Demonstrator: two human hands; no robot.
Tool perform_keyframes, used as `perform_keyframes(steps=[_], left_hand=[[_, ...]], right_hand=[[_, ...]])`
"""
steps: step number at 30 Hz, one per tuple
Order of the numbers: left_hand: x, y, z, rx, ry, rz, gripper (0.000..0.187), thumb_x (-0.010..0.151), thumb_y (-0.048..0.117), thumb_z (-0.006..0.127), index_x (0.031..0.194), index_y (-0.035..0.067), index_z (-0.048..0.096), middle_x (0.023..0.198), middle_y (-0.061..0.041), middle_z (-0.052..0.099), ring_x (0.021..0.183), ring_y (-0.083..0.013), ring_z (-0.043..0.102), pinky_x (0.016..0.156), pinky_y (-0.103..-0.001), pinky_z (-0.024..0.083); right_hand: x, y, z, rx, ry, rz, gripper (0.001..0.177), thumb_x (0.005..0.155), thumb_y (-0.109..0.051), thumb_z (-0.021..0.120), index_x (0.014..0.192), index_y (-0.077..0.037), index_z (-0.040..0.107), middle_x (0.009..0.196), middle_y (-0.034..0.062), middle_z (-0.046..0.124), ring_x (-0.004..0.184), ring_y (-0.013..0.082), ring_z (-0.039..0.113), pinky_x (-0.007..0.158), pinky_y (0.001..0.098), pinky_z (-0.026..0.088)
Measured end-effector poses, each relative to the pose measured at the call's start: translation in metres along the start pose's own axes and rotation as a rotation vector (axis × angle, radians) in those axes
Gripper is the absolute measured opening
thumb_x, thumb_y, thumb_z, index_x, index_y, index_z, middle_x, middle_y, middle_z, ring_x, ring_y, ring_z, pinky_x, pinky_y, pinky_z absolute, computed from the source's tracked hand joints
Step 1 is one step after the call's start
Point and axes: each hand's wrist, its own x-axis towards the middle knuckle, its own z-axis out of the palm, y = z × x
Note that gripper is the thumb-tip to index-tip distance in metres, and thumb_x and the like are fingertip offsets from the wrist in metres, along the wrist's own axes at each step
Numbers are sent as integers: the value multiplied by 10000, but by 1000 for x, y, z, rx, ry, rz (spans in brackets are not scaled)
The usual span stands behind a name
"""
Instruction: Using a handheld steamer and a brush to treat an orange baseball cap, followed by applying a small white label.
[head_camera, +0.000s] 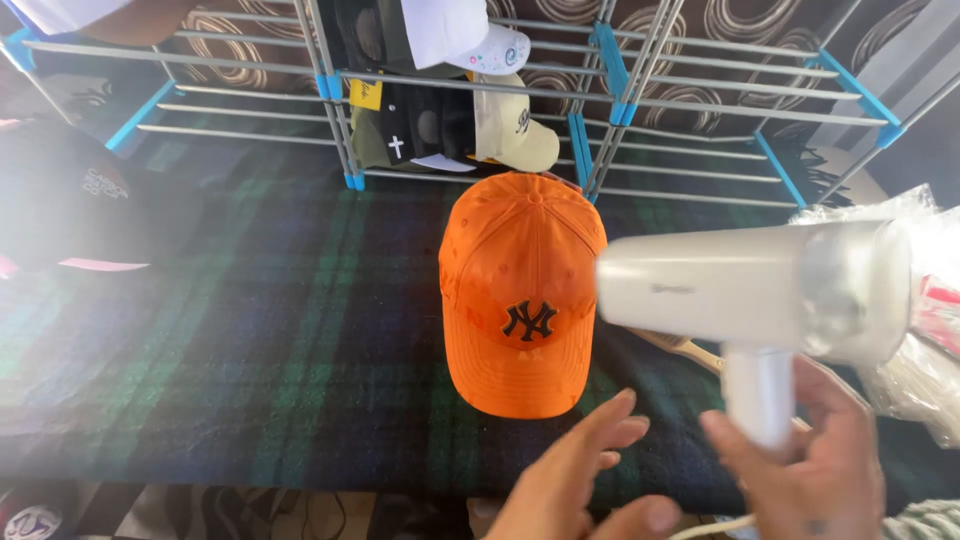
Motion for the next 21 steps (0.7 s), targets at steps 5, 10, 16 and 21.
perform_keyframes(steps=[5,10,16,21], left_hand=[[29,41,-3,-370,105,258,695,960,470,609,1424,27,343,1380,-138,576,1272,-273,567,1090,-415,459],[28,75,-71,-375,460,-112,438,738,336,763,1101,100,700,1065,-52,753,920,-183,742,846,-348,606],[32,137,-164,-293,593,143,106,749,63,739,842,29,700,555,-137,683,431,-170,571,409,-289,400],[43,146,-243,127,837,-63,197,756,25,555,947,4,599,883,-120,592,594,-281,621,469,-460,471]], right_hand=[[-101,41,69,73,85,-469,591,766,-167,747,1346,-115,645,1251,51,609,923,267,650,777,364,521],[-97,-58,83,138,186,-949,358,891,-112,624,1246,-112,672,1308,15,501,979,278,607,768,342,544],[-39,-91,66,315,-172,-1752,440,1072,-455,681,1392,-170,579,1478,151,523,1365,453,649,1059,504,585],[89,-100,90,339,-313,-1048,327,1029,-215,543,1279,-41,663,1289,136,676,1163,289,645,937,423,502]])
